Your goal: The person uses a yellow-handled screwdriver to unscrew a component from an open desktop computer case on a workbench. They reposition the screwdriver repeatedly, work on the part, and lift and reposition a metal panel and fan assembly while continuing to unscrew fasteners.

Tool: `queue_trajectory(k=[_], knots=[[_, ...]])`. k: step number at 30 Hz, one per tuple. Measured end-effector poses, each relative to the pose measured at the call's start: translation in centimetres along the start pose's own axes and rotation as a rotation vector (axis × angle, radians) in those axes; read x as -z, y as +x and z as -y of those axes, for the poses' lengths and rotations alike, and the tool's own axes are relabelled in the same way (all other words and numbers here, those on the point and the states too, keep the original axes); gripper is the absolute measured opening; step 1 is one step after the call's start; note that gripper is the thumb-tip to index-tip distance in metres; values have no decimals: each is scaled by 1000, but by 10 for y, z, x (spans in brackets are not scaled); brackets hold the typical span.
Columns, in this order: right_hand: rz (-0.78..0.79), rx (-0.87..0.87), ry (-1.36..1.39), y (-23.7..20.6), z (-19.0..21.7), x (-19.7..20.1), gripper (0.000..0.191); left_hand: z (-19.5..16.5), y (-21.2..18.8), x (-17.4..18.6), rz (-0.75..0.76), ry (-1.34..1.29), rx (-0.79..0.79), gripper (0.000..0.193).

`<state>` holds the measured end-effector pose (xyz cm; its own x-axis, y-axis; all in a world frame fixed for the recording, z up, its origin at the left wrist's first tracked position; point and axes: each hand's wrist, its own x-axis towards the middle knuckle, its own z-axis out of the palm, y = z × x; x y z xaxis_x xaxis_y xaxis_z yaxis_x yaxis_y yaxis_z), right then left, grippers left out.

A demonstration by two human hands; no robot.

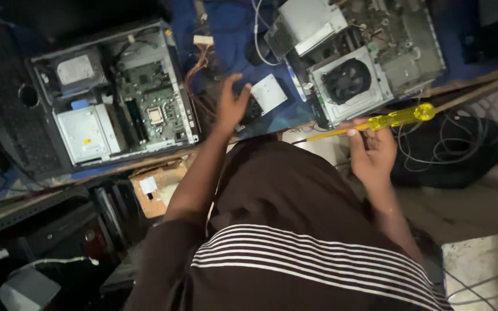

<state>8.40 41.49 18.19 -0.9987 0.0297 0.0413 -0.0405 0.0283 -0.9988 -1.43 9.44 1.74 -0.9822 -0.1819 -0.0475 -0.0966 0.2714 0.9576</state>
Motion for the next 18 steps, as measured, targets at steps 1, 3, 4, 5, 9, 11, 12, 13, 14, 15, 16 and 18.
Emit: queue_trajectory(k=[1, 3, 4, 5, 9, 11, 12, 13, 14, 15, 16, 18], knots=[[27, 12, 20, 2, 0, -2, 21, 5, -12, 9, -27, 70, -60, 36], [74, 15, 16, 8, -2, -8, 21, 9, -29, 26, -84, 214, -184, 31], [91, 15, 8, 10, -1, -10, 21, 9, -35, 31, -69, 242, -156, 30], [109, 6, 0, 12, -1, -12, 21, 7, -40, 36, -52, 269, -124, 29], [193, -28, 29, 24, -5, -27, 23, -6, -54, 47, -60, 337, -242, 26], [246, -36, 48, 27, -7, -33, 23, -17, -64, 45, -69, 371, -248, 26], [276, -28, 53, 29, -9, -36, 23, -25, -68, 46, -73, 389, -255, 26], [304, -23, 56, 30, -10, -38, 22, -34, -73, 48, -57, 352, -244, 24], [319, -32, 64, 31, -11, -40, 22, -46, -80, 49, -36, 311, -235, 23], [328, -37, 70, 31, -11, -41, 22, -61, -84, 49, -12, 267, -232, 22], [334, -43, 75, 32, -12, -41, 21, -79, -87, 49, 35, 126, -148, 22], [315, -72, 53, 35, -12, -40, 21, -124, -96, 55, 132, -151, 25, 23]])
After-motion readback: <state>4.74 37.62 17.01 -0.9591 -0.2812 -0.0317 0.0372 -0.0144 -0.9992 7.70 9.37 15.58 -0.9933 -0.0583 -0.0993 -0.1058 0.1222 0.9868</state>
